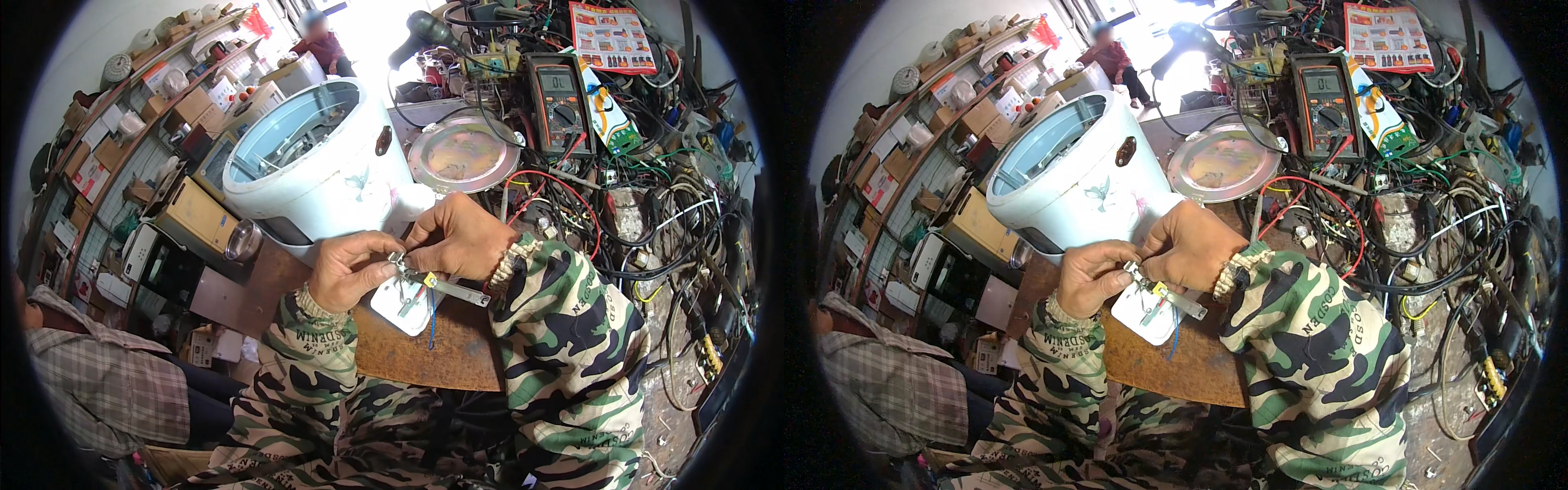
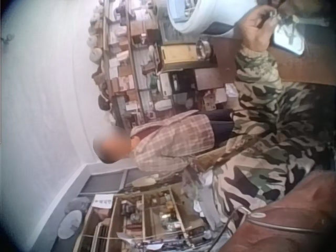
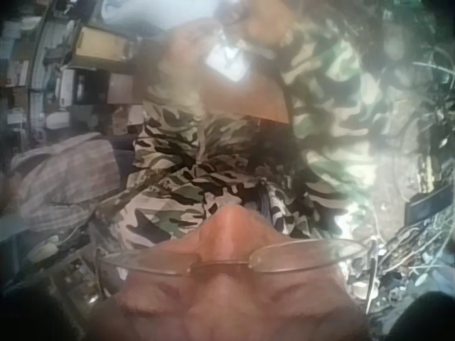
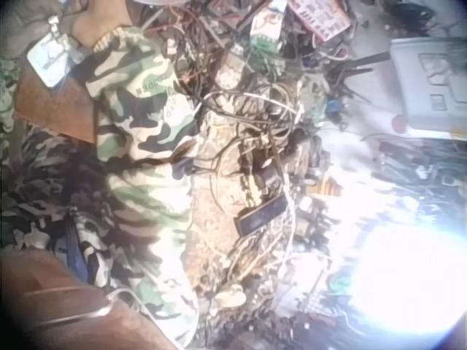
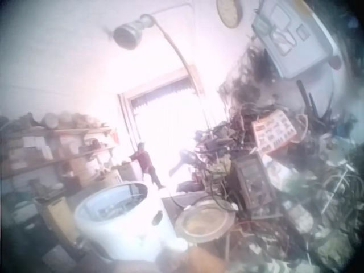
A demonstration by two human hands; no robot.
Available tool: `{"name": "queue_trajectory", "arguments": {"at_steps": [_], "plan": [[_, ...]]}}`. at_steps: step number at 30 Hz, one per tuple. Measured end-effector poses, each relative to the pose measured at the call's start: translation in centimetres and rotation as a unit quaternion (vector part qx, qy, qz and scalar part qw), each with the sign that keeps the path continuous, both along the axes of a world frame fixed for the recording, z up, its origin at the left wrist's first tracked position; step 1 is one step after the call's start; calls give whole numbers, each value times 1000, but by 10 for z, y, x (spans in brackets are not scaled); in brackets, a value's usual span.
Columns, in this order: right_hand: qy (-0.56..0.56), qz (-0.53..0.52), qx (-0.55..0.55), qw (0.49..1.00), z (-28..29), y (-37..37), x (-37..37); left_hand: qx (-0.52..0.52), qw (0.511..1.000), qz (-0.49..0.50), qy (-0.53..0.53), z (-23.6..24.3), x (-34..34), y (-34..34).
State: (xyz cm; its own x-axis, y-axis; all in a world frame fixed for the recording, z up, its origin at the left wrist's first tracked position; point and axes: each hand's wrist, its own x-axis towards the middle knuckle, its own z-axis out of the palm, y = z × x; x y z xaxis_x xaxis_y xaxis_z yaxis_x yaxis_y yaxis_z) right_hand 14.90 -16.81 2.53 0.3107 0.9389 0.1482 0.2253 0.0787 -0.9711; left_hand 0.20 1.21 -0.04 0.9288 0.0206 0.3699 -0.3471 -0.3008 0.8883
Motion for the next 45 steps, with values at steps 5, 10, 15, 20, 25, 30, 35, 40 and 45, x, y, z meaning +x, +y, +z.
{"name": "queue_trajectory", "arguments": {"at_steps": [5, 10, 15, 20, 25, 30, 35, 40, 45], "plan": [[20, -5, -14, 1000, 2, 0, -2, 17, 1000, 5, -17, -3, 0, 3], [30, -11, -28, 999, 6, -5, -1, 4, 1000, -13, -3, -4, 6, 4], [20, 7, -31, 999, 2, 5, -3, 6, 999, -5, 34, 0, -6, 11], [7, -3, -40, 999, 7, -3, 0, -7, 1000, -12, 11, 0, 2, 3], [58, 9, -38, 998, 8, -1, -1, 50, 999, 4, -19, 5, -1, 3], [76, 13, -66, 995, 5, -4, 0, 36, 999, -10, -11, 3, 0, 1], [61, -1, -73, 995, 5, -1, -3, 61, 998, 0, -12, 1, -1, 7], [29, -33, -60, 997, 2, -2, -5, 64, 998, 0, 28, 1, -1, 11], [-11, -36, -40, 999, 1, -1, -5, 72, 997, -2, 30, -5, 2, 17]]}}
